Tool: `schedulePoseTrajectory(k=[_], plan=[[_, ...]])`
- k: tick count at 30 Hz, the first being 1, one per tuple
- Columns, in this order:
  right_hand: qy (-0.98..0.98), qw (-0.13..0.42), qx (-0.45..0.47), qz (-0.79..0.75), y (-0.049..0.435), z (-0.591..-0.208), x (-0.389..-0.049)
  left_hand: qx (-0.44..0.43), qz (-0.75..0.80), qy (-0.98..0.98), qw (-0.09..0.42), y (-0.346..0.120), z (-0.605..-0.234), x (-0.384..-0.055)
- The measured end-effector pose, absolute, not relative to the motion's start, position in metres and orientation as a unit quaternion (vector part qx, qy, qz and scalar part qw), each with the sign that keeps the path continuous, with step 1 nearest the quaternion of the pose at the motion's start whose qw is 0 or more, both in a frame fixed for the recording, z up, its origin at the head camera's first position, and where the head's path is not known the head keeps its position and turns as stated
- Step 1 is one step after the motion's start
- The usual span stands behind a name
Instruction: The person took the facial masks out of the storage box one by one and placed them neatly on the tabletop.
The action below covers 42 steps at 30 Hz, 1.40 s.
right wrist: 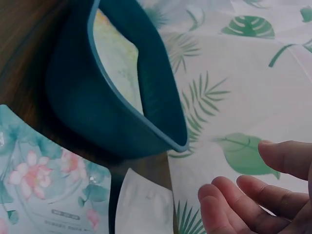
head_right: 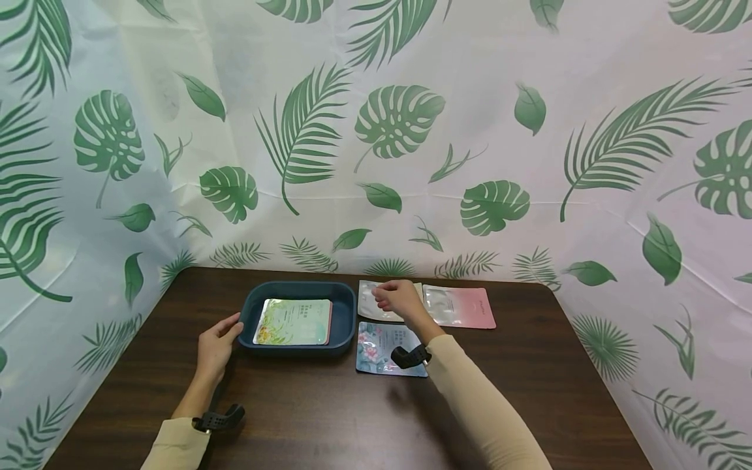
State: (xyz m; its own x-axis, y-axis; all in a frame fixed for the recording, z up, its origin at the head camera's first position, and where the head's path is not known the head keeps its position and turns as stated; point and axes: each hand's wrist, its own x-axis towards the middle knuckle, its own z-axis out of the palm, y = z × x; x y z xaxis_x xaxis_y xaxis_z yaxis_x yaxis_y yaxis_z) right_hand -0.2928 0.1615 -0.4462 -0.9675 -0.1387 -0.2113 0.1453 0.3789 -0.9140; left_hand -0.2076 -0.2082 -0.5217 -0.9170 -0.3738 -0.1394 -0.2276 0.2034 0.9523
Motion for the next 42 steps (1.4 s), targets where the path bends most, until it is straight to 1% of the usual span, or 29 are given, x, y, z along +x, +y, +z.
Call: schedulePoseTrajectory(k=[7, 21, 42], plan=[[0.812, 0.151, -0.014, -0.564, 0.146, -0.439, -0.3, 0.193, -0.599, -0.774, 0.066, -0.209, -0.523, -0.208], [0.795, 0.173, -0.023, -0.58, 0.112, -0.436, -0.298, 0.191, -0.604, -0.771, 0.067, -0.209, -0.525, -0.208], [0.813, 0.22, -0.014, -0.539, 0.061, -0.457, -0.301, 0.189, -0.602, -0.774, 0.058, -0.209, -0.524, -0.207]])
